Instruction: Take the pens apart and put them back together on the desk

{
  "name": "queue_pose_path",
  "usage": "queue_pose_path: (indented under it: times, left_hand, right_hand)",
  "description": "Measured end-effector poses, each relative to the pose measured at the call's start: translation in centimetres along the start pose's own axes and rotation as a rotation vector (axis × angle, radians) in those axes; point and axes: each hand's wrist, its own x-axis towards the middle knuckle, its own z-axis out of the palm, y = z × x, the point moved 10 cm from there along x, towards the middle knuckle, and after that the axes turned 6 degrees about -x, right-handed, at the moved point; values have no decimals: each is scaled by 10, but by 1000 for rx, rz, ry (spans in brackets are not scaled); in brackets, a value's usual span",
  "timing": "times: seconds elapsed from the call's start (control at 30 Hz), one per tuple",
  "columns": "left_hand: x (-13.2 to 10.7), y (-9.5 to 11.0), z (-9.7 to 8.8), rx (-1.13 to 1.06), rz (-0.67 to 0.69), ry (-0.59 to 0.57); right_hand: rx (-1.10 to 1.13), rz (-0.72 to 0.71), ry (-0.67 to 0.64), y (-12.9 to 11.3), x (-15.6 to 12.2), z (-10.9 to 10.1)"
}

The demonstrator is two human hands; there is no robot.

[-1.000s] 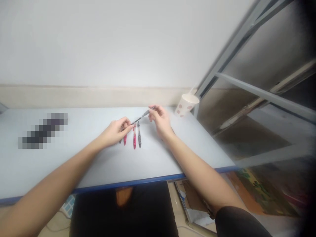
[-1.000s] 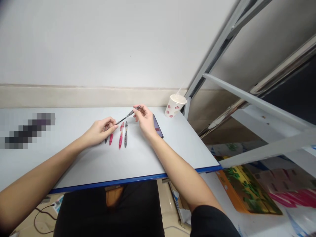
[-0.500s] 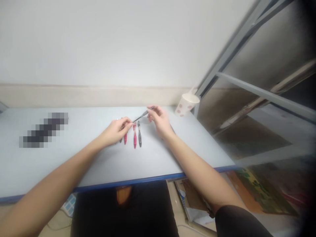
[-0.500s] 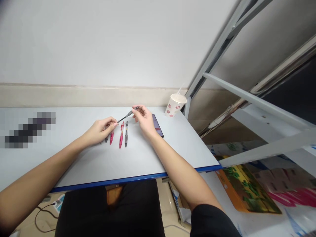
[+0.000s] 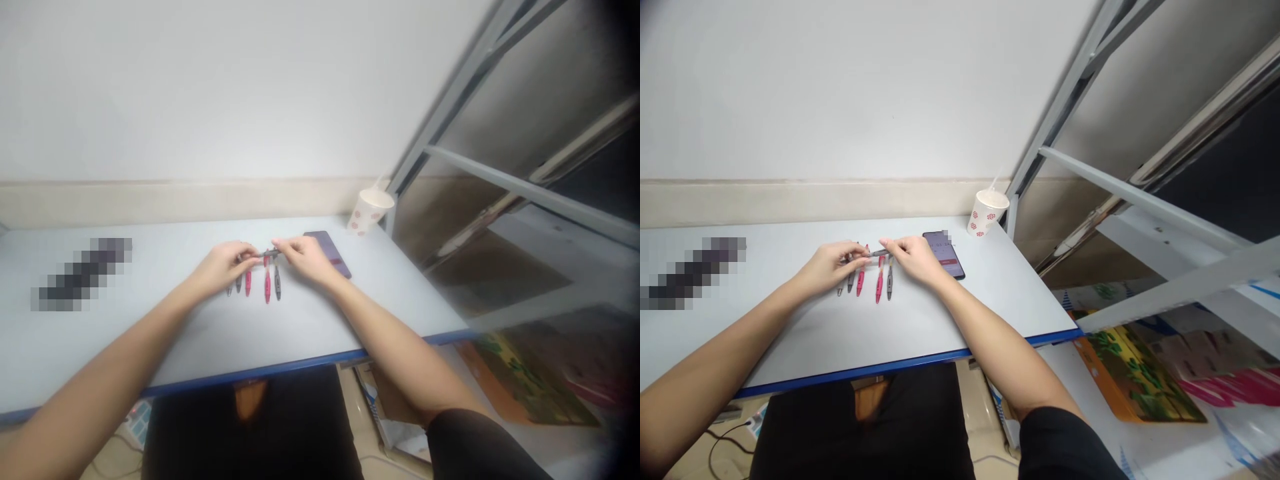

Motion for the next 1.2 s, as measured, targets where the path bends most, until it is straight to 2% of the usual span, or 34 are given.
queue_pose_path:
  times: [0.07,0.23,0.37,0.47,0.53,0.6,0.67,0.8,1.0,1.1,1.2]
  left_hand:
    - [0,0,-2,72,44,27]
    - [0,-6,-4,100,36,58]
    - [0,-6,-5,34,46,57]
    - [0,-6,-8,60,54,77]
    - [0,-3,-8,70,95,73]
    - [-1,1,-6,60,152,60]
    - [-1,2,-6,53,183,57]
    - [-2,1,-7,88,165,69]
    - [-2,5,-1,99,151,18]
    - [-2,-1,-1,93,103,13]
    - [-2,-6,2,82,95,-15]
  right_hand:
    - [-52,-12,-47,-1,0,1]
    - [62,-133,-117,-10,2,1]
    - [-136,-63,-129,-2,1,5]
    - [-113,-82,-111,-6,0,2]
    - [-69,-104,-151,-9,0,3]
    - [-103,-40,-219,-2,-1,6]
    - [-151,6,-233,4,0,6]
    - [-70,-122,-167,-9,1,1]
    - [-164,-66,-167,0,2,4]
    - [-99,-163,-221,-7,0,8]
    - [-117,-171,-256,-8,-1,11]
